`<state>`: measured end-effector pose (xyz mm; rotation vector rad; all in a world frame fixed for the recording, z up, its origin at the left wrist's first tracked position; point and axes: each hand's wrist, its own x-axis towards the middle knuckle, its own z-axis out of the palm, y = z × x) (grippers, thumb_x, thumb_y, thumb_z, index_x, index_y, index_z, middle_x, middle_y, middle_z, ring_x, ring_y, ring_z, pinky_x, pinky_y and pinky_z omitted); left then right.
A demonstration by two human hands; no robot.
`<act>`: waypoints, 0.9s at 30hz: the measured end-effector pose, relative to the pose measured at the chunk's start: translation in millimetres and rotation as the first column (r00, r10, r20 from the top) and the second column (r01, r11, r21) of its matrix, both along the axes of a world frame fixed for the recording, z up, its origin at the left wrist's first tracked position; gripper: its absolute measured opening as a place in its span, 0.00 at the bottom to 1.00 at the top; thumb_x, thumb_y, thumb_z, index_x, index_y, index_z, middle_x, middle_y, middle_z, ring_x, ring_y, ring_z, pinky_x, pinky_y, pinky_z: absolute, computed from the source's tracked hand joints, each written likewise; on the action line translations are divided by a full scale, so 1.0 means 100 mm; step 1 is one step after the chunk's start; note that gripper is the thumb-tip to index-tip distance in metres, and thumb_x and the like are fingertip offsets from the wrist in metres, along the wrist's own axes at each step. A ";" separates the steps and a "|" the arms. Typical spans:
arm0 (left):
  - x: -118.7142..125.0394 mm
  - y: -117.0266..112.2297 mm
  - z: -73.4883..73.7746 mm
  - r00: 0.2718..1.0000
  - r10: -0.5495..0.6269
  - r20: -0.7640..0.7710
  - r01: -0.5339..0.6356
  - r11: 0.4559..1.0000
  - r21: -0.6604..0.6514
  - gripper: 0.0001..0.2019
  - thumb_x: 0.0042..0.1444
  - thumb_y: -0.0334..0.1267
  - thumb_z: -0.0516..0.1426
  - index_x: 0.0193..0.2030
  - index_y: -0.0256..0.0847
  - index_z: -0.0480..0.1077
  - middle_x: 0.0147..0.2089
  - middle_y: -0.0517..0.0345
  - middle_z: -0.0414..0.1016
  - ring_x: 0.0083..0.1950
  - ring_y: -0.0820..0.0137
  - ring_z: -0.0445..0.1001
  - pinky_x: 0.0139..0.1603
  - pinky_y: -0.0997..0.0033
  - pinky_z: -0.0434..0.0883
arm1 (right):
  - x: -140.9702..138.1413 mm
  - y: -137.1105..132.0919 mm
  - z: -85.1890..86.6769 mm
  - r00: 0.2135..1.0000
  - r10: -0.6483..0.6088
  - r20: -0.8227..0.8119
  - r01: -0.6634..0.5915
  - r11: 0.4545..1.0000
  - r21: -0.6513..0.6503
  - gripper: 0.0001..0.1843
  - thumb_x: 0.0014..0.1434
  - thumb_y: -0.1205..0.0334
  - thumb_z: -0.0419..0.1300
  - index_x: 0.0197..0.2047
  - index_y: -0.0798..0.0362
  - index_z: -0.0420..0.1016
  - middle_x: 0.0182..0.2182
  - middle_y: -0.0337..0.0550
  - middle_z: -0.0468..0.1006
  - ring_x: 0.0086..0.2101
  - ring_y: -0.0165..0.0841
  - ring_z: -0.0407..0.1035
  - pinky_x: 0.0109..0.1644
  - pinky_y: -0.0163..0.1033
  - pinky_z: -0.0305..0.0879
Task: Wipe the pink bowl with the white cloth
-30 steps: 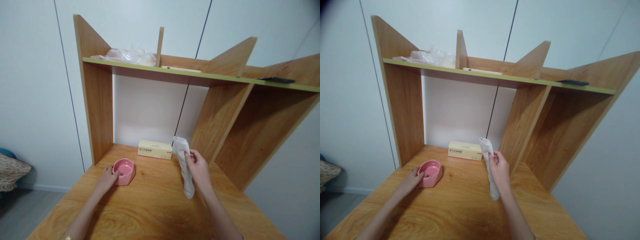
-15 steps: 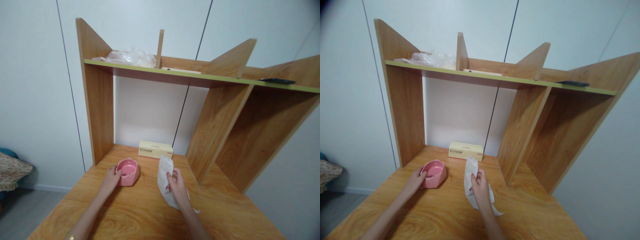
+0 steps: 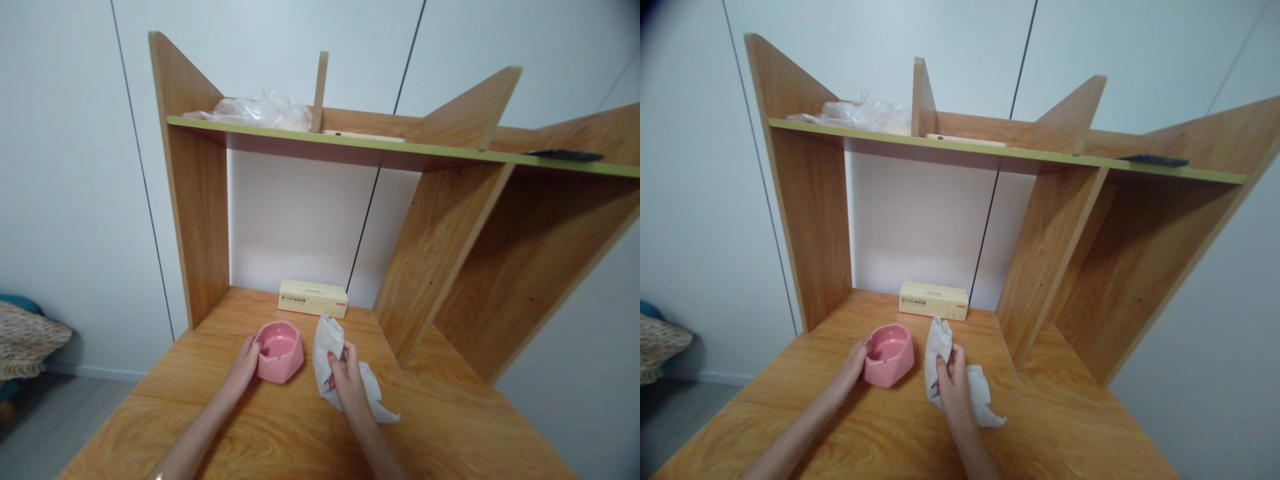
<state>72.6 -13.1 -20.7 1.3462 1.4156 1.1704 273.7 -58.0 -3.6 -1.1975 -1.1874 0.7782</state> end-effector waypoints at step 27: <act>0.28 -0.45 0.51 0.794 -0.058 -0.605 0.205 0.963 0.177 0.23 0.50 0.38 0.48 0.55 0.44 0.59 0.45 0.51 0.68 0.45 0.61 0.69 0.47 0.65 0.63 | -0.13 0.11 -0.29 0.999 0.051 0.007 -0.050 0.992 -0.118 0.25 0.43 0.51 0.60 0.43 0.53 0.63 0.21 0.36 0.72 0.23 0.33 0.68 0.24 0.35 0.64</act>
